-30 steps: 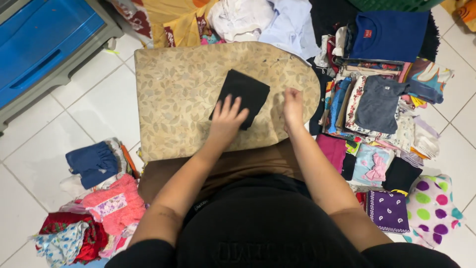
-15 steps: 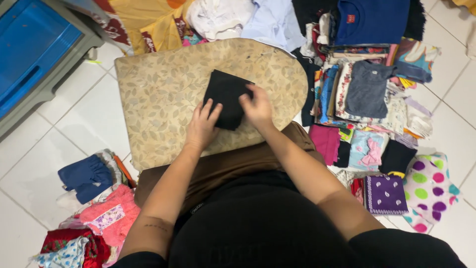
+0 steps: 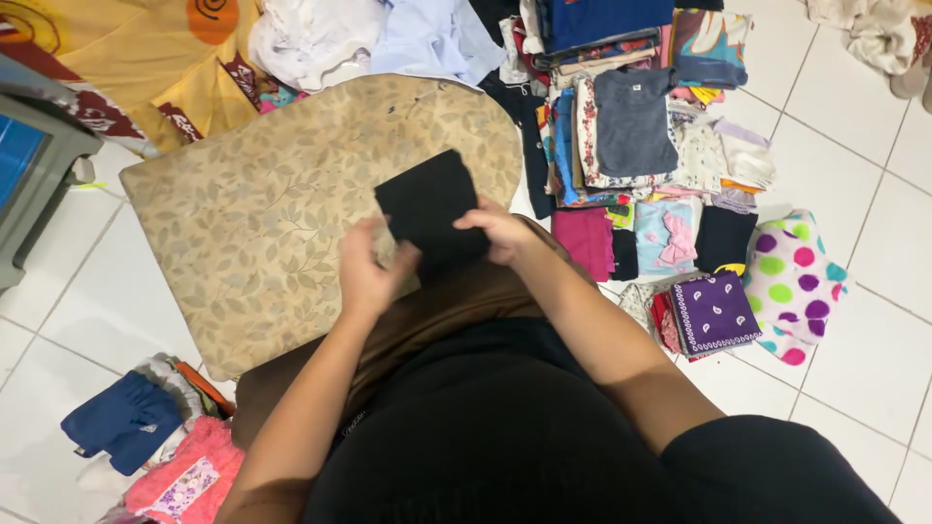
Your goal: The person folds several items of clothing on a cushion placed on their lap. They fold a grey bandana, a purple bandana, a black garment, and a light blue shirt, then place each folded item into a pile.
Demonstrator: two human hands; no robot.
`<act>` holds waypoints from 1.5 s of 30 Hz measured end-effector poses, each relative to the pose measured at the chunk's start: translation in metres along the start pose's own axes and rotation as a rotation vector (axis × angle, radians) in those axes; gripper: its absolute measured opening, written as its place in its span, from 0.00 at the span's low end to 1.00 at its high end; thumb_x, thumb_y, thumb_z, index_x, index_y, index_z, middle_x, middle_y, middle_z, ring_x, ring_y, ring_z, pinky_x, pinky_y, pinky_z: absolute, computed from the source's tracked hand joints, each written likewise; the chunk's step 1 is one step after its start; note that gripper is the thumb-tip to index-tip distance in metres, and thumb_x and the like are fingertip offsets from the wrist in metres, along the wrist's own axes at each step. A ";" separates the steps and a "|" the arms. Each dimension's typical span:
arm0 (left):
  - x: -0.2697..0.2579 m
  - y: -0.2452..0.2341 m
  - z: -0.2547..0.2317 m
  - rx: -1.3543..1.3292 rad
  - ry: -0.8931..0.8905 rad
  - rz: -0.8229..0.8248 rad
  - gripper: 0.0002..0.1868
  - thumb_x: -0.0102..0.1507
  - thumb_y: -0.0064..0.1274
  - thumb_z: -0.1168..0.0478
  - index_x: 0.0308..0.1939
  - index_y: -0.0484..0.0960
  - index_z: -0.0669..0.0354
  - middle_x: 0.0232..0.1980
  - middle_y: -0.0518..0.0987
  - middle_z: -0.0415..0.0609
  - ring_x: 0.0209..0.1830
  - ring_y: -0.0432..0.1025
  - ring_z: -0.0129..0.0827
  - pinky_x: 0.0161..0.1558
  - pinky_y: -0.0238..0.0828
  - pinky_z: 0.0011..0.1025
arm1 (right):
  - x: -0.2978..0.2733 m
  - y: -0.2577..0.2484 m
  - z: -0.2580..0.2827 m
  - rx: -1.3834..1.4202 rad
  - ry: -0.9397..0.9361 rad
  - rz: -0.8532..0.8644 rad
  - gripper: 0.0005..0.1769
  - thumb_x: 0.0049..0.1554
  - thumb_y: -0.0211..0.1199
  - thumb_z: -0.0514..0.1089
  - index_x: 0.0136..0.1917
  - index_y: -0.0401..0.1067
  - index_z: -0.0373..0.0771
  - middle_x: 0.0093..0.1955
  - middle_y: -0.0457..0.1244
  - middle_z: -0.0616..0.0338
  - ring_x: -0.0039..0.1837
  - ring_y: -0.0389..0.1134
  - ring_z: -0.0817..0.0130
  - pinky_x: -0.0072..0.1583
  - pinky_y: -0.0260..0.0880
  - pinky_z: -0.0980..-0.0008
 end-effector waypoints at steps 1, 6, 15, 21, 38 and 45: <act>0.002 0.010 0.023 -0.441 -0.358 0.021 0.37 0.62 0.62 0.38 0.65 0.75 0.59 0.57 0.79 0.56 0.55 0.74 0.46 0.55 0.74 0.41 | -0.010 -0.002 0.005 0.033 -0.024 0.035 0.36 0.49 0.63 0.32 0.71 0.63 0.40 0.62 0.66 0.51 0.63 0.69 0.56 0.65 0.71 0.54; 0.013 0.075 0.007 -1.617 -0.943 0.501 0.47 0.54 0.47 0.22 0.63 0.73 0.52 0.60 0.80 0.53 0.58 0.75 0.46 0.50 0.74 0.45 | -0.045 -0.003 0.030 0.164 -0.103 0.130 0.37 0.52 0.61 0.34 0.74 0.61 0.36 0.67 0.65 0.49 0.67 0.68 0.56 0.68 0.69 0.56; 0.071 0.147 -0.090 -1.018 -0.353 0.259 0.65 0.58 0.65 0.68 0.77 0.22 0.58 0.66 0.73 0.58 0.62 0.73 0.40 0.65 0.71 0.39 | -0.107 -0.090 0.072 -0.231 -0.165 -0.268 0.41 0.54 0.69 0.36 0.77 0.58 0.37 0.58 0.66 0.52 0.60 0.69 0.65 0.59 0.69 0.66; 0.099 0.236 -0.195 -0.757 0.198 0.569 0.63 0.53 0.74 0.72 0.84 0.49 0.53 0.70 0.61 0.62 0.72 0.63 0.44 0.77 0.61 0.37 | -0.168 -0.175 0.167 -0.291 -0.596 -0.422 0.39 0.56 0.67 0.32 0.76 0.54 0.38 0.63 0.66 0.55 0.65 0.68 0.68 0.66 0.69 0.67; 0.163 0.380 -0.175 -0.732 -0.015 0.529 0.62 0.45 0.69 0.75 0.80 0.54 0.53 0.73 0.61 0.60 0.72 0.64 0.47 0.67 0.70 0.34 | -0.135 -0.286 0.214 -0.695 -0.542 -0.842 0.33 0.60 0.69 0.44 0.75 0.61 0.37 0.61 0.68 0.50 0.54 0.71 0.65 0.57 0.73 0.65; 0.157 0.357 -0.188 -0.532 0.203 0.381 0.64 0.44 0.79 0.70 0.80 0.56 0.52 0.72 0.59 0.59 0.68 0.64 0.47 0.62 0.68 0.33 | -0.149 -0.202 0.246 -1.642 -0.766 -1.180 0.42 0.58 0.73 0.49 0.80 0.58 0.40 0.81 0.48 0.38 0.77 0.55 0.34 0.73 0.57 0.42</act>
Point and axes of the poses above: each hand's wrist, its own x-axis towards the middle knuckle, its own y-axis out of the palm, z = x × y, the point moved 6 cm from there along x, towards the middle knuckle
